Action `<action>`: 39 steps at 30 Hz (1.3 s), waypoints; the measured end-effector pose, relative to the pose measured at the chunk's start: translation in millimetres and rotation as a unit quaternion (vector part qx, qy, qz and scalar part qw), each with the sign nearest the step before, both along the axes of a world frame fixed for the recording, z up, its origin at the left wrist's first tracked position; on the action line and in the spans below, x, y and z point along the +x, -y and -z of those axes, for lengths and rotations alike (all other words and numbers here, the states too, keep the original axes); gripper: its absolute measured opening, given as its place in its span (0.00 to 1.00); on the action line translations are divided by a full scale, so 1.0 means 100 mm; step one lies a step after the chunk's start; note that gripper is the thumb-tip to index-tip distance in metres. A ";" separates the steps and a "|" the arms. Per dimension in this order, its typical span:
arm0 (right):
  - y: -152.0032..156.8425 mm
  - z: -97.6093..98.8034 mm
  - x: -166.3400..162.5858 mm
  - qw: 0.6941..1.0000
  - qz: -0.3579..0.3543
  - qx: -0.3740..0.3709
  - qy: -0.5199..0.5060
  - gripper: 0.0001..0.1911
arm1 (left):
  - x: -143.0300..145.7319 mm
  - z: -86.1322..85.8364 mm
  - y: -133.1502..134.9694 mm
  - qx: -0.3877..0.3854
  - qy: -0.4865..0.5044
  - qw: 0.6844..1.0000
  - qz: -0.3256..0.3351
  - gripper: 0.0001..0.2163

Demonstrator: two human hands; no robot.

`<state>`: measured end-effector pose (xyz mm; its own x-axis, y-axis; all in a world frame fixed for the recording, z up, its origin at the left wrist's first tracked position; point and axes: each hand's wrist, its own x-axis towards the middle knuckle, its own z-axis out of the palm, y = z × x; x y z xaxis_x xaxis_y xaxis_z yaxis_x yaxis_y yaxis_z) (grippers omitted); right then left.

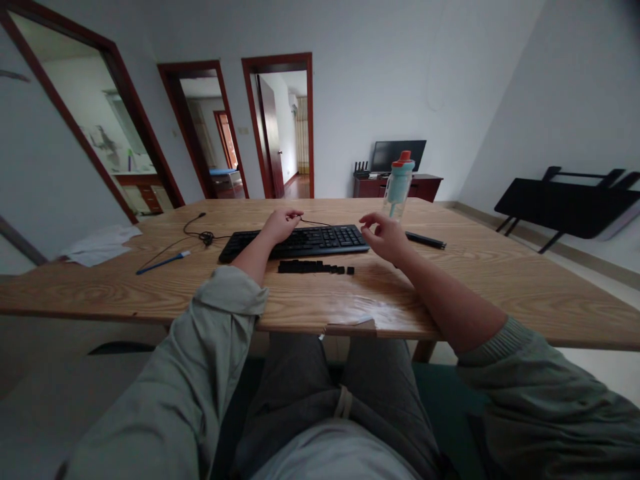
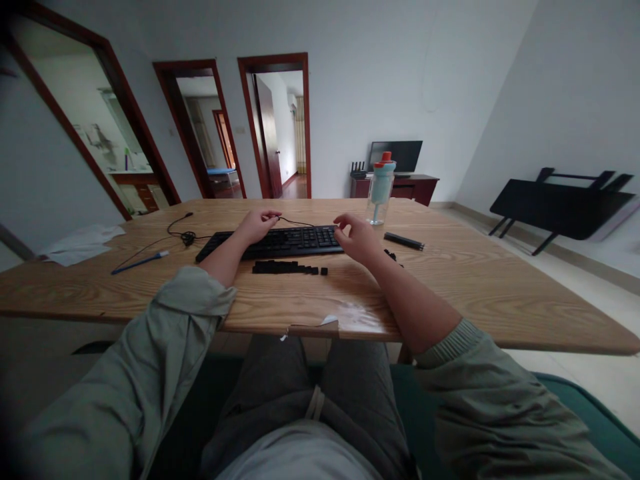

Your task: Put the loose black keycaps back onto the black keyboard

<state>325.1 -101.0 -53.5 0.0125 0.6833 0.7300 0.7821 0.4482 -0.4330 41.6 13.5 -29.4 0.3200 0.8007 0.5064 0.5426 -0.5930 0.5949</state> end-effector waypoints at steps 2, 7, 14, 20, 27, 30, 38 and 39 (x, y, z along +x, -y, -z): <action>-0.01 0.01 0.00 1.000 -0.004 -0.002 0.010 0.12 | -0.03 0.05 -0.13 -0.007 -0.036 0.999 -0.003 0.15; -0.02 0.03 -0.01 1.000 -0.016 -0.017 0.020 0.10 | -0.06 0.13 -0.35 -0.033 -0.087 0.996 0.003 0.08; -0.03 0.04 0.02 0.999 -0.024 -0.027 0.009 0.12 | 0.03 0.11 -0.33 -0.065 -0.096 0.993 0.024 0.03; -0.01 0.04 0.00 0.999 -0.036 -0.039 0.003 0.11 | 0.03 0.12 -0.37 -0.070 -0.096 0.993 0.030 0.04; 0.00 0.03 -0.01 0.998 -0.041 -0.043 0.007 0.11 | -0.04 0.18 -0.46 -0.036 -0.150 0.988 0.020 0.06; 0.00 0.02 -0.01 0.998 -0.038 -0.040 0.013 0.10 | -0.05 0.19 -0.46 -0.032 -0.169 0.985 0.020 0.07; -0.01 0.02 0.00 0.998 -0.041 -0.044 0.011 0.10 | -0.04 0.17 -0.39 -0.061 -0.141 0.987 0.041 0.07; -0.01 0.02 0.00 0.998 -0.041 -0.044 0.010 0.10 | -0.05 0.17 -0.39 -0.062 -0.139 0.987 0.049 0.06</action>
